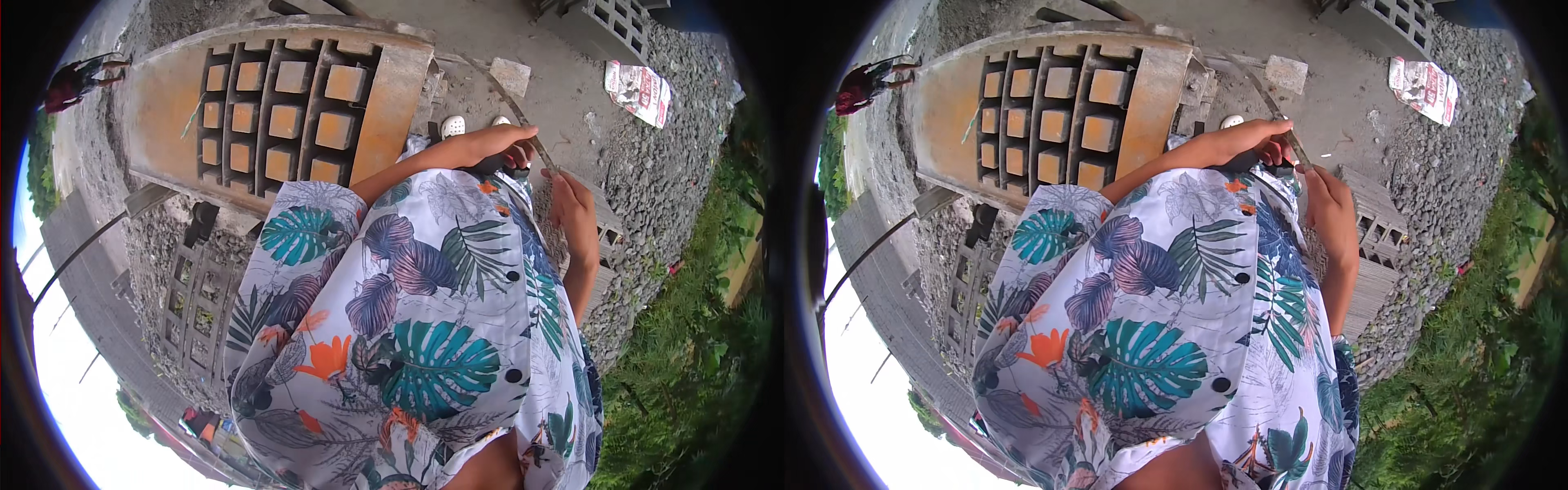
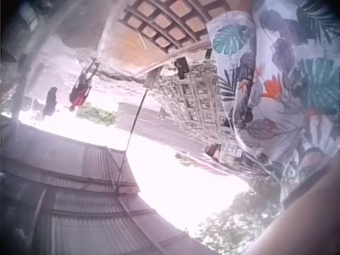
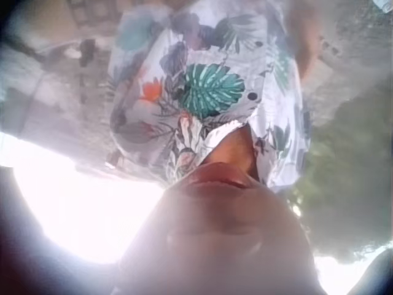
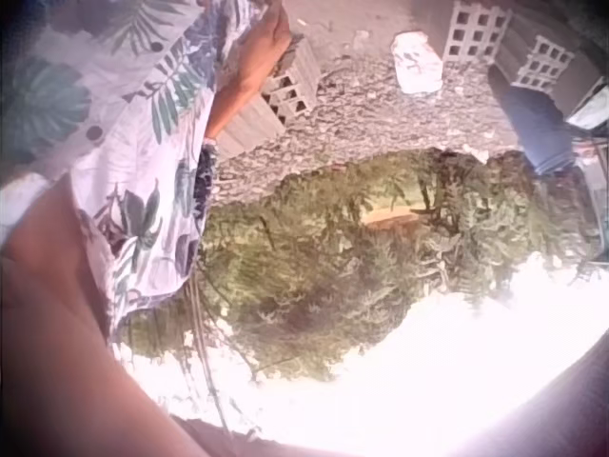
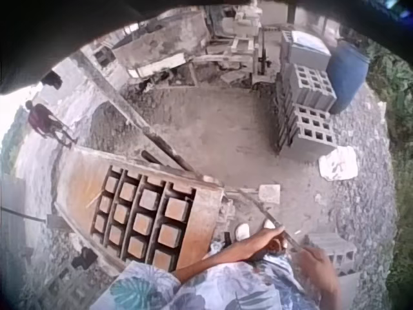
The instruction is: The person cleans the edges of a concrete block mold using a small stick.
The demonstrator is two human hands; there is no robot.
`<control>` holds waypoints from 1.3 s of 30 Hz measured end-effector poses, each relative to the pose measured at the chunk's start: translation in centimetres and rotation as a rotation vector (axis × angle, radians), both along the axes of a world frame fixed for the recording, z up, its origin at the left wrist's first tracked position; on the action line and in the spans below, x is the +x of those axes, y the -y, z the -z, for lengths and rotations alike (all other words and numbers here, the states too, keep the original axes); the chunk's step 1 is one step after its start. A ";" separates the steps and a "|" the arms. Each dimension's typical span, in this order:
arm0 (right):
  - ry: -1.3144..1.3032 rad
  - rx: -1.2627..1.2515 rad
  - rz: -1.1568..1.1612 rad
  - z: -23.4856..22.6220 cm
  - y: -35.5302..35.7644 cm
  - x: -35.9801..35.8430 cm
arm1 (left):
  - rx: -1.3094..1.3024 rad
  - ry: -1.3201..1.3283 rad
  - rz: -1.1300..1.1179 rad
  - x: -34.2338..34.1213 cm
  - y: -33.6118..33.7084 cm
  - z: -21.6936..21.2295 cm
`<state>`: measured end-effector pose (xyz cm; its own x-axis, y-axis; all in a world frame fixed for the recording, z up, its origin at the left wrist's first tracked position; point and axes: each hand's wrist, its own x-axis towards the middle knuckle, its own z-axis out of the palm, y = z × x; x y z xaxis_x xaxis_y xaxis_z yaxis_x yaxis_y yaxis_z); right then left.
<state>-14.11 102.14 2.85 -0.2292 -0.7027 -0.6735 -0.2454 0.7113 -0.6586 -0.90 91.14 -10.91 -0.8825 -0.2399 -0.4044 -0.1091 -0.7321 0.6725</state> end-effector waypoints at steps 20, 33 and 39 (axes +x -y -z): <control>-0.500 -0.076 -0.628 -3.4 4.8 1.9 | -0.245 0.120 -0.437 3.2 -0.9 -2.8; -0.420 -0.009 -0.731 -1.3 6.9 2.1 | -0.252 0.088 -0.511 4.6 0.1 -2.9; -0.478 -0.157 -0.783 -0.2 6.9 1.5 | 0.008 0.110 -0.483 4.7 0.3 -1.9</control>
